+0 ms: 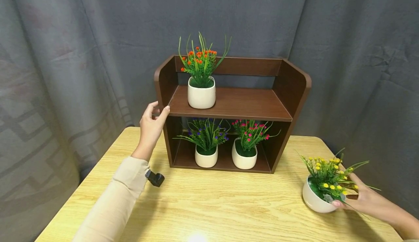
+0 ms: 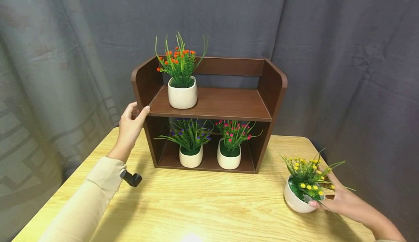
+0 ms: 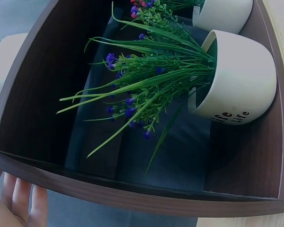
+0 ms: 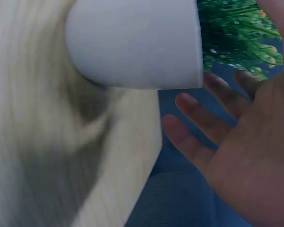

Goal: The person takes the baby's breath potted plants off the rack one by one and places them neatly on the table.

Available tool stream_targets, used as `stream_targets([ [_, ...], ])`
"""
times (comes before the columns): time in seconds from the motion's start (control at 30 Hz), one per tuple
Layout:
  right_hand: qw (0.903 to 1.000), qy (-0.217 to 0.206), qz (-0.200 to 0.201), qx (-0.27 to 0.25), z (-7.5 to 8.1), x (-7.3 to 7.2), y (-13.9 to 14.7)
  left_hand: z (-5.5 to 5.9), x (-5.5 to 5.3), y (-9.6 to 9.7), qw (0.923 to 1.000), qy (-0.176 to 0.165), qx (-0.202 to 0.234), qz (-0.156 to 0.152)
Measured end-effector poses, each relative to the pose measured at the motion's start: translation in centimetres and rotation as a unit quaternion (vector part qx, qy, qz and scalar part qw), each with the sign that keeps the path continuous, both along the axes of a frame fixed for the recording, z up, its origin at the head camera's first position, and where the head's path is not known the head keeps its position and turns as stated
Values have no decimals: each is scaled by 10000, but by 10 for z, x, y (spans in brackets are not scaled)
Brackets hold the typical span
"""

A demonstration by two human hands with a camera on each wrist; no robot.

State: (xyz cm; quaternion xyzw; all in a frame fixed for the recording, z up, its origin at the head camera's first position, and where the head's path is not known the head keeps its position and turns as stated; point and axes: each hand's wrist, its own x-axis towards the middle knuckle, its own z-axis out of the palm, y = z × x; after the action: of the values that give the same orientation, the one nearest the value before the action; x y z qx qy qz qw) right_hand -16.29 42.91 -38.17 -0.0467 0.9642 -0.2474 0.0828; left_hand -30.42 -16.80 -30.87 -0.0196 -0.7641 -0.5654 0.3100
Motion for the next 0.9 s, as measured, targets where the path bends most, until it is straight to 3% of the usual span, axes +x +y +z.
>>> stream_targets([
  [0.17,9996,221,-13,-199,9,3,-1,0,0,1,10000,-56,-12,3],
  [0.33,9869,1401,507,-624,14,4,-4,0,-1,2,10000,-44,-12,22],
  [0.43,9791,1778,690,-708,17,3,-6,0,-1,1,10000,-44,6,20],
  [0.7,9788,1904,635,-403,38,-4,-14,1,0,0,10000,-47,-28,56],
  [0.9,9704,2151,795,-754,65,-9,-34,1,0,1,9999,-68,-69,104],
])
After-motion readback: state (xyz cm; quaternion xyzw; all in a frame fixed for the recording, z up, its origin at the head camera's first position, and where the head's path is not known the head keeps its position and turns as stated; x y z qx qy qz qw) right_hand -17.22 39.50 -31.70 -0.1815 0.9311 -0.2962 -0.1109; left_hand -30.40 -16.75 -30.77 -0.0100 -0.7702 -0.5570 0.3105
